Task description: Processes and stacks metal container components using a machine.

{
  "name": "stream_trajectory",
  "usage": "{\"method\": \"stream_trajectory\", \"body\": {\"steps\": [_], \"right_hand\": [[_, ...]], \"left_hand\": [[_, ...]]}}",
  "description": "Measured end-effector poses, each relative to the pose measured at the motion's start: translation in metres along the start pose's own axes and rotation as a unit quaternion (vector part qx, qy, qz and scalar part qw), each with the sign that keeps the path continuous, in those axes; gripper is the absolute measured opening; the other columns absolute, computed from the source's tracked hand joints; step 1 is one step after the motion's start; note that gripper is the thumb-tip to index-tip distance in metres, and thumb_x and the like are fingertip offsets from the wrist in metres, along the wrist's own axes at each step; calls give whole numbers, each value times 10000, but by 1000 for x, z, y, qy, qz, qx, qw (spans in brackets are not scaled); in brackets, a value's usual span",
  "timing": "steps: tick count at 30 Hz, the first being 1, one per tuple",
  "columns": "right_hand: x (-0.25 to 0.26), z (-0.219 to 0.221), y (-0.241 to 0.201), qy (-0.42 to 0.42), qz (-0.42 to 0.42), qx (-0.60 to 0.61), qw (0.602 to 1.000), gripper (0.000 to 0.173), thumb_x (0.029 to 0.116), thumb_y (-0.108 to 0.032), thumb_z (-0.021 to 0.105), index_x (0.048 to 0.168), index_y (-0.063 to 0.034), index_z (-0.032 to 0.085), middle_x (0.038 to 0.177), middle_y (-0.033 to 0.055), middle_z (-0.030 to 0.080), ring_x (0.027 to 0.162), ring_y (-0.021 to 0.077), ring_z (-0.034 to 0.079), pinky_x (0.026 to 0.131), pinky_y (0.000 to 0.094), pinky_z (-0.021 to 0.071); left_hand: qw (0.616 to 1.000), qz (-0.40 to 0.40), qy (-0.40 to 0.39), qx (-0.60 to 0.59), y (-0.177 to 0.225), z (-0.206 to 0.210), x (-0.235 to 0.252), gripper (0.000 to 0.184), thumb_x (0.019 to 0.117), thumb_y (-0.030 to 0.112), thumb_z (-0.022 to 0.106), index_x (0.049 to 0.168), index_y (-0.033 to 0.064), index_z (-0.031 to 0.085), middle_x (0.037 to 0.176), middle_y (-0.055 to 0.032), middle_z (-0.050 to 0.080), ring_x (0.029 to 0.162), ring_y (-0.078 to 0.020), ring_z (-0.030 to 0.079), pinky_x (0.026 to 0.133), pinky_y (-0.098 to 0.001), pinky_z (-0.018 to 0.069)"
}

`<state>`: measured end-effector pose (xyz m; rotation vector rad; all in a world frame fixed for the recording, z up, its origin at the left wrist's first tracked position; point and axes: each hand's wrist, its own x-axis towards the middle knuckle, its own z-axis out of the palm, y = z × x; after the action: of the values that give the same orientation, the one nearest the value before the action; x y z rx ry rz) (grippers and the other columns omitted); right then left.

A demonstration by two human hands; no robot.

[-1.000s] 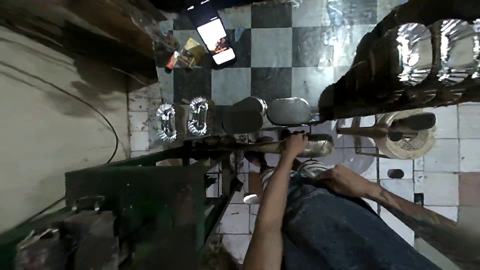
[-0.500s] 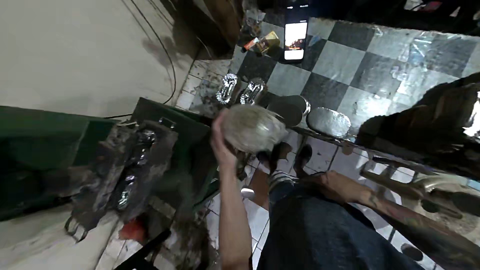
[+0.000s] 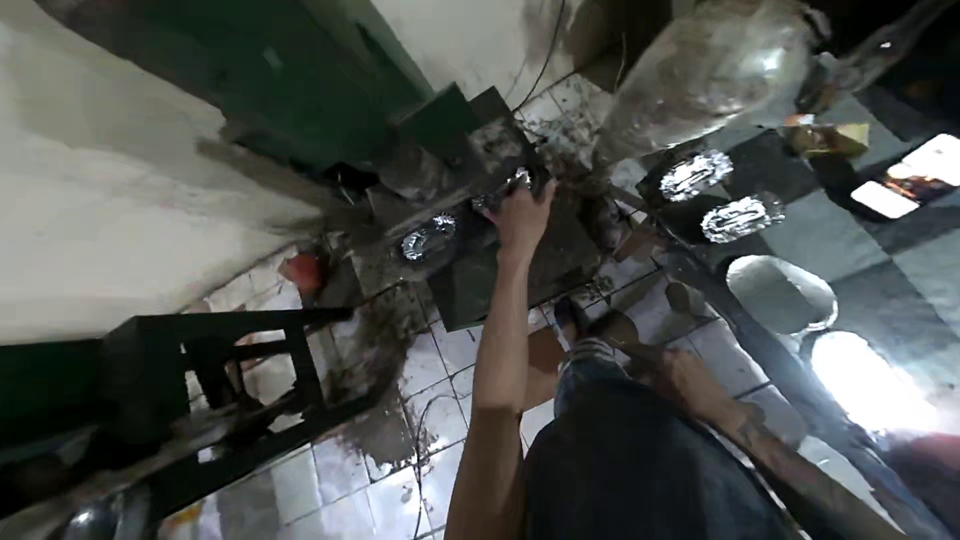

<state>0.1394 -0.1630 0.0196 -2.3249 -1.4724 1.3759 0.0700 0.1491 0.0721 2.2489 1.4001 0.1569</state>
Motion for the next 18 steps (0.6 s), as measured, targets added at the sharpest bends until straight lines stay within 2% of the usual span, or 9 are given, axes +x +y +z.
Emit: {"method": "stream_trajectory", "body": {"steps": [2,4,5,7,9,10,13,15,18], "right_hand": [[21,-16,-32,22,-38,-59,997,470,1001,-170,613,1465,-240,585,1167,237,719,1035,490,690,891,678,526],[44,-27,-63,178,-156,-122,964,430,964,-59,627,1378,-170,661,1126,237,725,910,471,722,748,622,585],[58,-35,-79,257,-229,-143,928,426,934,-6,652,1337,-140,686,1122,250,720,895,463,729,702,585,599],[102,-62,-107,337,-334,-186,861,447,914,9,674,1328,-162,688,1204,271,698,1022,463,720,782,557,611],[152,-91,-131,334,-381,-222,833,463,930,11,670,1351,-182,669,1277,285,656,1123,485,674,860,559,594],[174,-101,-143,311,-374,-241,840,482,933,36,656,1364,-179,658,1311,293,632,1160,500,648,912,571,576],[216,-99,-191,213,-284,-282,892,569,974,58,582,1504,-142,526,1485,331,482,1357,533,490,1120,593,433],[221,-71,-237,191,-272,-276,902,607,985,41,557,1563,-99,431,1493,360,454,1363,542,472,1105,609,430],[227,-20,-302,176,-276,-283,901,512,1049,-3,453,1557,-45,410,1454,346,499,1358,504,489,1138,616,381]], "left_hand": [[998,6,10,54,-52,7,-8,530,1048,428,555,1443,75,565,1411,-214,590,1355,-423,508,1170,-707,199],[997,32,29,58,-78,-29,-42,326,1057,343,571,1235,102,701,1216,-198,694,1170,-432,631,1050,-713,368],[998,25,-18,54,-93,-53,-58,301,1059,329,572,1186,103,724,1194,-202,701,1149,-445,637,1025,-730,386],[992,18,-98,72,-142,-75,-62,246,1034,280,616,1138,108,757,1394,-169,613,1294,-424,560,1070,-717,383],[993,43,-89,63,-195,-66,-57,175,999,203,672,1080,86,774,1565,-137,473,1426,-421,430,1151,-724,252],[995,66,-49,56,-209,-62,-59,167,998,194,671,1068,84,775,1534,-122,510,1391,-393,481,1145,-689,306],[992,102,74,25,-200,-59,-93,221,1004,213,627,1088,56,759,1163,-139,712,1121,-336,655,1071,-643,392],[995,96,26,-17,-186,-40,-133,268,1008,258,611,1125,59,748,1090,-127,740,1072,-296,691,1040,-573,466],[975,19,-169,-143,-169,16,-186,378,1008,298,623,1271,30,663,1053,-110,744,986,-226,724,936,-446,581]]}}
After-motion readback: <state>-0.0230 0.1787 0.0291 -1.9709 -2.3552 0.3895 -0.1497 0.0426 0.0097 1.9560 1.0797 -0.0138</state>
